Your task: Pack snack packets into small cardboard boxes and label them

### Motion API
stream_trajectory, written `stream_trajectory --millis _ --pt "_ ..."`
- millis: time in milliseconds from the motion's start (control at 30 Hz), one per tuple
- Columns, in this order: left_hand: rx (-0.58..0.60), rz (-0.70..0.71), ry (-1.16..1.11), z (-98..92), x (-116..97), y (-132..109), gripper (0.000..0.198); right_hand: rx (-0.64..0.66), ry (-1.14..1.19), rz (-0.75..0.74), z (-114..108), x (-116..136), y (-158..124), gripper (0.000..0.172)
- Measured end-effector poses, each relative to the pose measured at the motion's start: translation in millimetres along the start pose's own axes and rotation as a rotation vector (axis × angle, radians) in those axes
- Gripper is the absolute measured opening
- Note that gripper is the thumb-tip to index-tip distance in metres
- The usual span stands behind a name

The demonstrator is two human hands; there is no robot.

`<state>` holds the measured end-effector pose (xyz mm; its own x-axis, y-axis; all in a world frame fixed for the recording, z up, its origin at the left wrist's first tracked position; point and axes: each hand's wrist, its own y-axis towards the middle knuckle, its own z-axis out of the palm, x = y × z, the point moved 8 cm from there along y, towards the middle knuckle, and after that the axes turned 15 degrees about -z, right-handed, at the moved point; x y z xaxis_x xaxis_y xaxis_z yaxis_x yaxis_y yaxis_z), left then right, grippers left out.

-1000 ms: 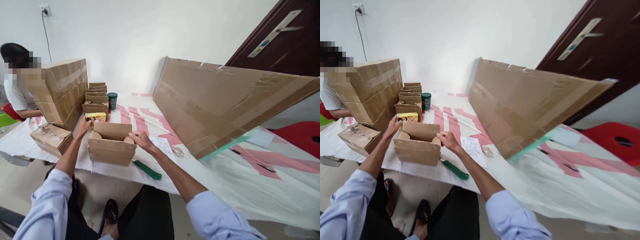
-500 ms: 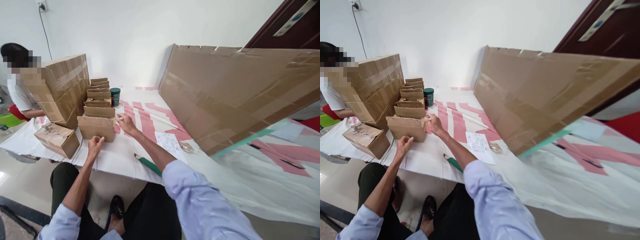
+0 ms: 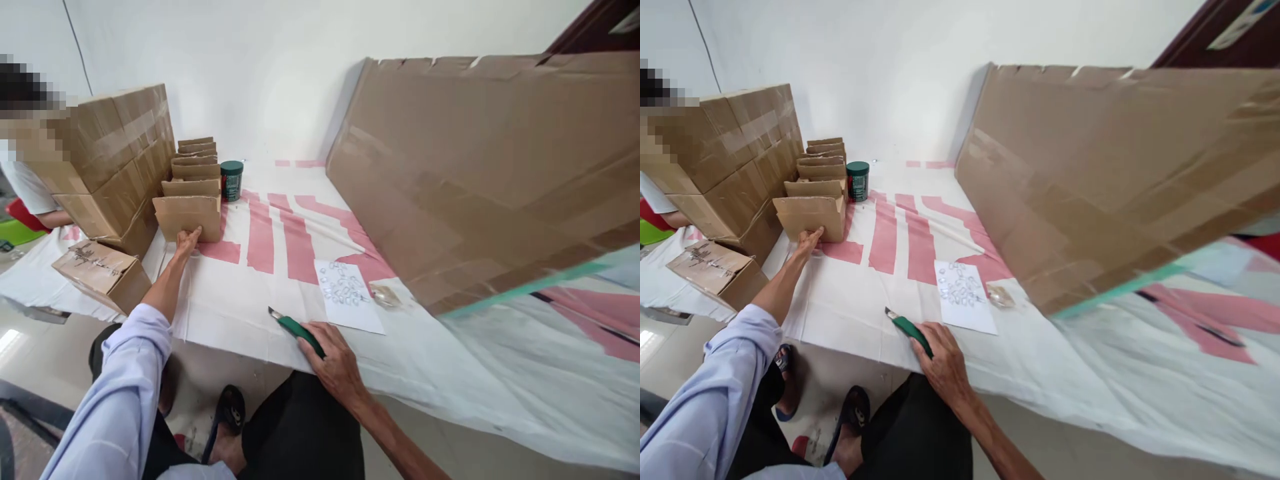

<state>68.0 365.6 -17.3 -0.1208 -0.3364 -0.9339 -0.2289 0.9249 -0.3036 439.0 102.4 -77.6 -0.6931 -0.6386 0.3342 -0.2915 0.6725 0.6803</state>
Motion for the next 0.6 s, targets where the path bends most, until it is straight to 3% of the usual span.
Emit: stream_trajectory --millis 167,367,500,600 --pt "0.022 -0.121 0.071 6.2 7.2 -5.9 0.042 -0.036 -0.071 -0.079 4.5 1.7 -11.9 0.027" --pt "0.078 -0.068 0.144 16.5 18.2 -46.2 0.039 -0.028 -0.104 -0.177 6.7 4.7 -14.6 0.030" --pt "0.084 -0.006 0.196 14.5 13.5 -71.8 0.039 -0.033 -0.104 -0.127 4.5 8.2 -11.8 0.027" --pt "0.066 0.063 0.243 -0.7 5.1 -86.7 0.041 -0.002 -0.089 -0.035 5.8 7.1 -8.2 0.027"
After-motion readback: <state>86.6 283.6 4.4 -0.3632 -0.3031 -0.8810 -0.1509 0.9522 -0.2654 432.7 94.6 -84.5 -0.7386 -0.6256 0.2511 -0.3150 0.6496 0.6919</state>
